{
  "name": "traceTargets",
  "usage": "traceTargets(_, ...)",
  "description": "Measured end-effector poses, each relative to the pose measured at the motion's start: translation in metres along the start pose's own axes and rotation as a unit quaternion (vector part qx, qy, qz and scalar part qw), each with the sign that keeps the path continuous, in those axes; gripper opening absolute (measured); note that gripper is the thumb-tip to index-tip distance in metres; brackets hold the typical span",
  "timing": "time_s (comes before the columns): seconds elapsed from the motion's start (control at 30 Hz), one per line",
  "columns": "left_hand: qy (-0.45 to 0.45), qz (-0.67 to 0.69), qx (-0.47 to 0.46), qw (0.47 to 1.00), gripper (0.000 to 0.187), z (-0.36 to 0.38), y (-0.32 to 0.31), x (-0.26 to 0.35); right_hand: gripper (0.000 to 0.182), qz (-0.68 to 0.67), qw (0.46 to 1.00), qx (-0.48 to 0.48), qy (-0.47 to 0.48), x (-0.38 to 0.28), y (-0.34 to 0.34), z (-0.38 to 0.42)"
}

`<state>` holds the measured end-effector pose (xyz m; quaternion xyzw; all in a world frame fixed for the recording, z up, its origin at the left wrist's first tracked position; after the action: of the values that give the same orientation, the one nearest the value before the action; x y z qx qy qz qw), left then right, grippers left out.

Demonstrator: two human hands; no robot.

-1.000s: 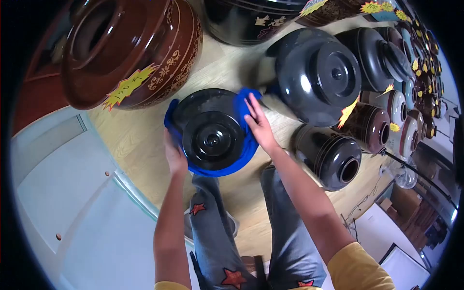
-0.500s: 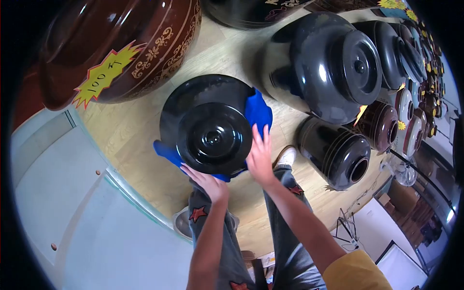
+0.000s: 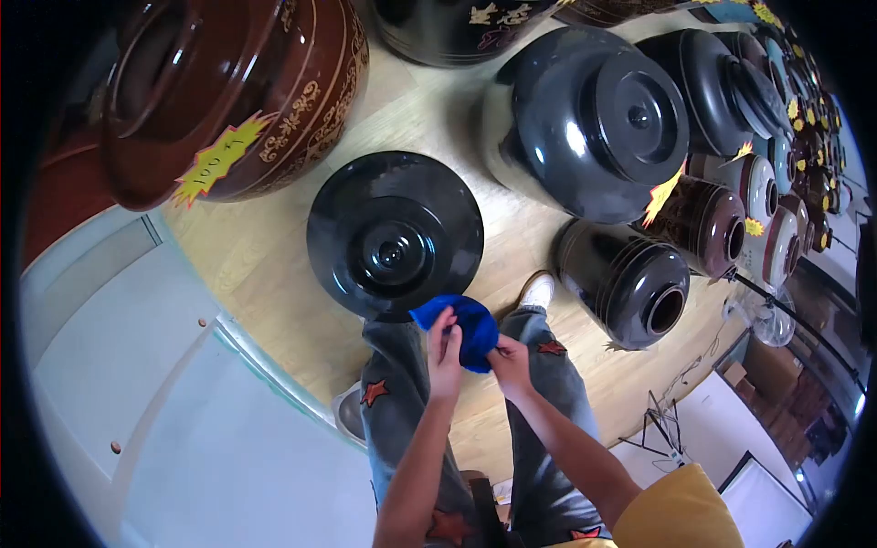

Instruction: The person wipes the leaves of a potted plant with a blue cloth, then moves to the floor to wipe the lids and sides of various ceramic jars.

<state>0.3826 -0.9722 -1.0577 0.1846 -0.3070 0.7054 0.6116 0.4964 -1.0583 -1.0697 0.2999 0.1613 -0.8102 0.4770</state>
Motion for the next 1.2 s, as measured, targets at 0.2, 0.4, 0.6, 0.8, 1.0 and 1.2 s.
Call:
traceTargets(0.2, 0.069, -0.329, -0.102, 0.936, 0.053, 0.071, 0.005, 0.026, 0.026, -0.167, 0.986, -0.021, -0.009, -0.069, 0.031, 0.041)
traceTargets(0.4, 0.027, -0.169, 0.169, 0.971, 0.033, 0.107, 0.119, 0.082, 0.027, -0.206, 0.976, 0.029, 0.068, -0.136, 0.068, 0.009)
traceTargets(0.6, -0.032, 0.091, 0.335, 0.937, 0.035, 0.041, 0.197, 0.095, 0.027, -0.024, 0.966, 0.133, 0.222, -0.179, 0.047, -0.064)
traceTargets(0.8, -0.063, 0.023, 0.241, 0.968, 0.034, -0.101, 0.229, 0.118, 0.024, 0.111, 0.935, 0.178, 0.288, -0.172, 0.009, -0.136)
traceTargets(1.0, -0.120, -0.161, 0.037, 0.979, 0.027, -0.143, 0.136, 0.169, 0.025, 0.005, 0.976, 0.088, 0.201, -0.189, -0.023, -0.168)
traceTargets(1.2, -0.199, -0.327, -0.031, 0.923, 0.053, -0.159, 0.091, 0.177, 0.037, 0.089, 0.954, -0.123, 0.260, -0.229, -0.101, -0.159)
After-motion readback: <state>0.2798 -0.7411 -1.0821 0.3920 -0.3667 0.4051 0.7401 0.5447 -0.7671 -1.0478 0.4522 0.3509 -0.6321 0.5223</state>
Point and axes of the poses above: each hand's wrist, its own z-axis away from the middle knuckle, its own y-axis out of the back of the hand, x = y × z, the point moved 10 cm from there along -z, towards the middle knuckle, and after that the axes turned 11 degrees about z, right-handed, at the moved point
